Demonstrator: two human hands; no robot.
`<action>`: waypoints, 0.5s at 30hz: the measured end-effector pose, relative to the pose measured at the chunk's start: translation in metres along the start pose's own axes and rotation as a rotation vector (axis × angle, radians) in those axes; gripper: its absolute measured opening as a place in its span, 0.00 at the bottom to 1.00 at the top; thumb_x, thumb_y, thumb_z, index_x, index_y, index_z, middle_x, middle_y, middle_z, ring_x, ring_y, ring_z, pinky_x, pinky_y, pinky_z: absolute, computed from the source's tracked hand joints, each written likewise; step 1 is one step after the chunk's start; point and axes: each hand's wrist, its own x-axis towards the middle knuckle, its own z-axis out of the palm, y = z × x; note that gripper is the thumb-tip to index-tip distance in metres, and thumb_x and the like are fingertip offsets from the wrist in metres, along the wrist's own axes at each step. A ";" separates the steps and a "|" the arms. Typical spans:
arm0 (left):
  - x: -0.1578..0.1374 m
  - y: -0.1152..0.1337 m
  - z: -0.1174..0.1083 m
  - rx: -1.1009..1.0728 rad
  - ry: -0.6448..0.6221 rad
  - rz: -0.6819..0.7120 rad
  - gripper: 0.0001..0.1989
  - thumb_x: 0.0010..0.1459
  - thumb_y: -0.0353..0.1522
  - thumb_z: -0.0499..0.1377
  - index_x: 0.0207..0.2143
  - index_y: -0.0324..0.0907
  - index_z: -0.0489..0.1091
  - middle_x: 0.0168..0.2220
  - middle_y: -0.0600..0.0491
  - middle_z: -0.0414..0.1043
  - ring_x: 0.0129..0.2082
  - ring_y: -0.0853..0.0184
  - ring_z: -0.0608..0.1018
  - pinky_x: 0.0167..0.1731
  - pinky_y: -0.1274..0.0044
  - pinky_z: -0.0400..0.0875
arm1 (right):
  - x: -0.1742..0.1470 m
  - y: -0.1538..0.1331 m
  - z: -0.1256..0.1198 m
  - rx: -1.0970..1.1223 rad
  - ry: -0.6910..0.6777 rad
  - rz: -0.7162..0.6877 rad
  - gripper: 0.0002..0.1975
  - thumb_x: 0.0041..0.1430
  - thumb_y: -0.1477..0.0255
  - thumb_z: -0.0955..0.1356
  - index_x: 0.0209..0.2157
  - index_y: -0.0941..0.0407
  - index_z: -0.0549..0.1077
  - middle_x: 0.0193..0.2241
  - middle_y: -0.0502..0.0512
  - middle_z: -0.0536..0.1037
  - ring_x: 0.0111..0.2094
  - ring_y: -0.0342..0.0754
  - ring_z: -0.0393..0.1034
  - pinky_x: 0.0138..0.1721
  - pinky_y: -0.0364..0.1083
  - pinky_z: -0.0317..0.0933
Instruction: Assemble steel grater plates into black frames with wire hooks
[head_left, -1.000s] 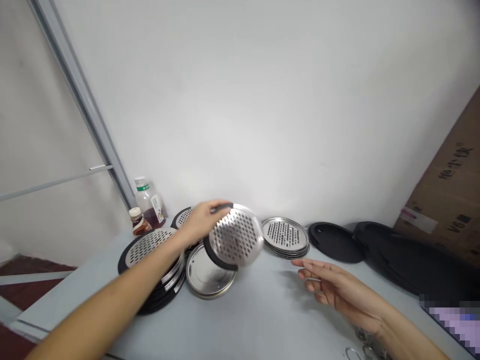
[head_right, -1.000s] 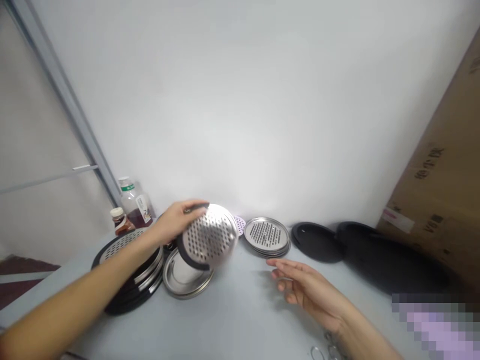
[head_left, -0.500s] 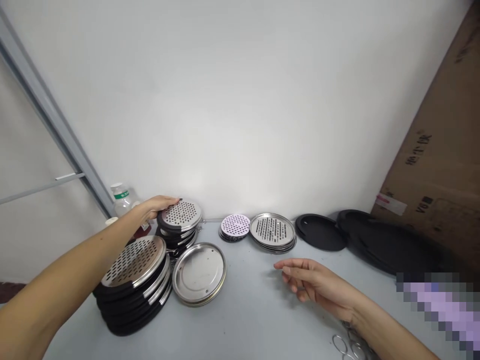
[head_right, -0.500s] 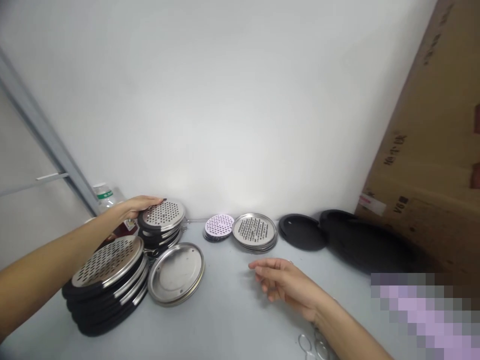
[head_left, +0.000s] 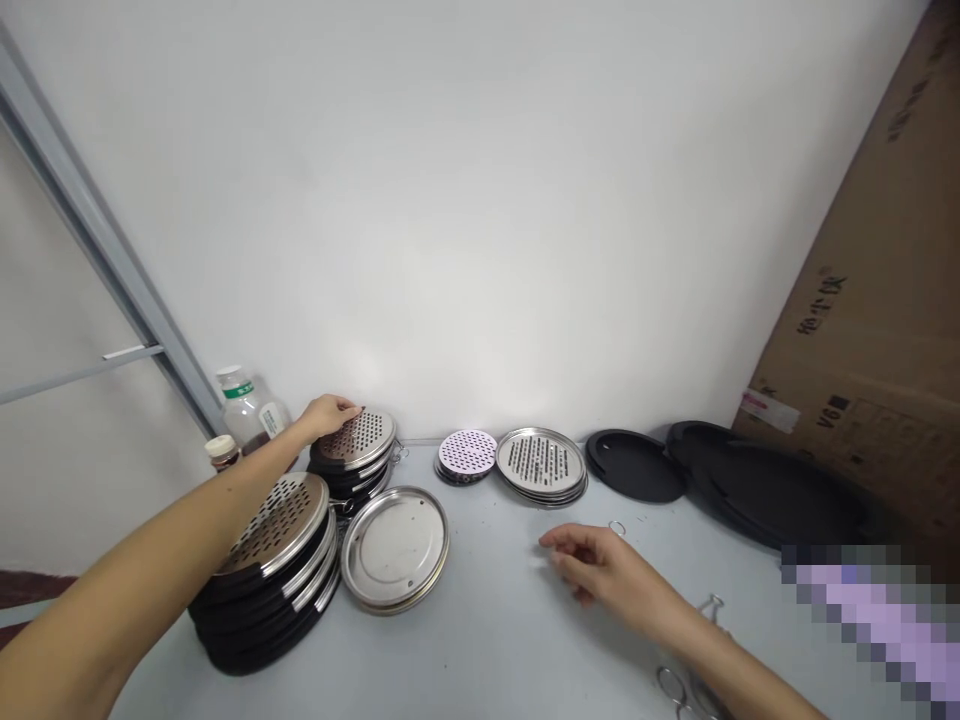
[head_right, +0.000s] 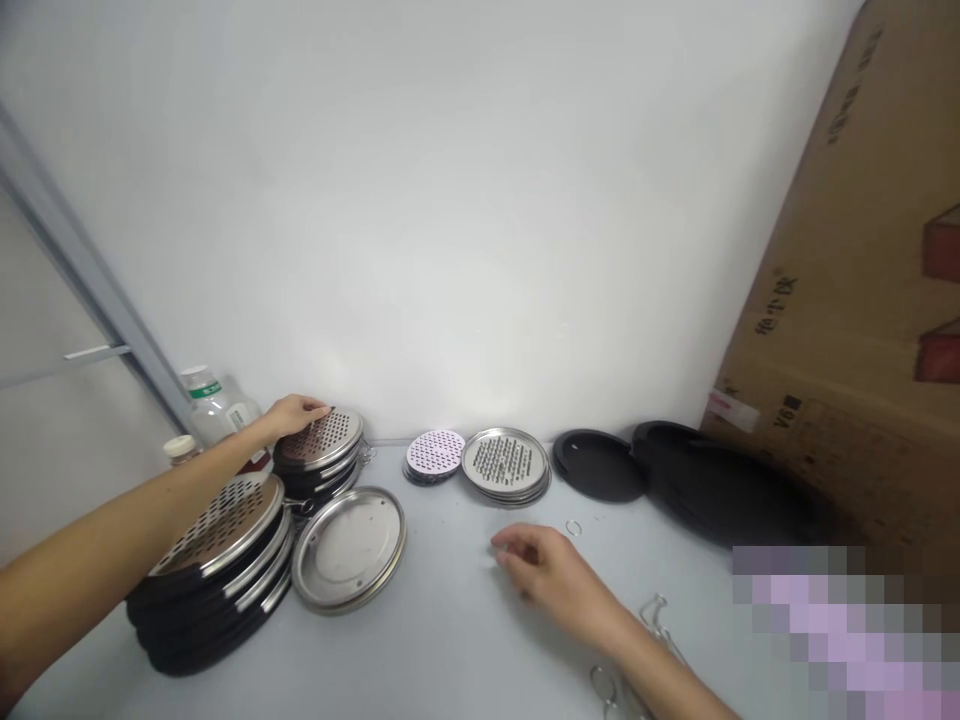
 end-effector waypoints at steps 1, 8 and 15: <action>0.000 0.003 0.001 0.032 0.007 0.013 0.15 0.65 0.36 0.58 0.52 0.40 0.68 0.52 0.48 0.70 0.46 0.59 0.76 0.44 0.65 0.74 | -0.002 0.000 0.002 -0.134 0.039 -0.071 0.12 0.62 0.68 0.65 0.43 0.57 0.76 0.30 0.53 0.73 0.30 0.47 0.69 0.34 0.47 0.65; -0.035 0.033 -0.013 0.242 0.161 0.127 0.15 0.64 0.36 0.58 0.52 0.41 0.68 0.53 0.46 0.69 0.49 0.59 0.75 0.47 0.63 0.72 | -0.017 -0.010 0.013 -0.654 0.015 -0.395 0.11 0.62 0.70 0.65 0.45 0.52 0.76 0.45 0.60 0.73 0.49 0.57 0.66 0.50 0.55 0.61; -0.186 0.076 0.053 0.275 0.013 0.464 0.12 0.59 0.43 0.59 0.36 0.46 0.76 0.40 0.49 0.77 0.41 0.56 0.78 0.41 0.70 0.69 | -0.020 -0.018 0.005 -0.685 -0.071 -0.425 0.13 0.63 0.69 0.66 0.47 0.54 0.75 0.52 0.63 0.71 0.53 0.60 0.65 0.53 0.56 0.60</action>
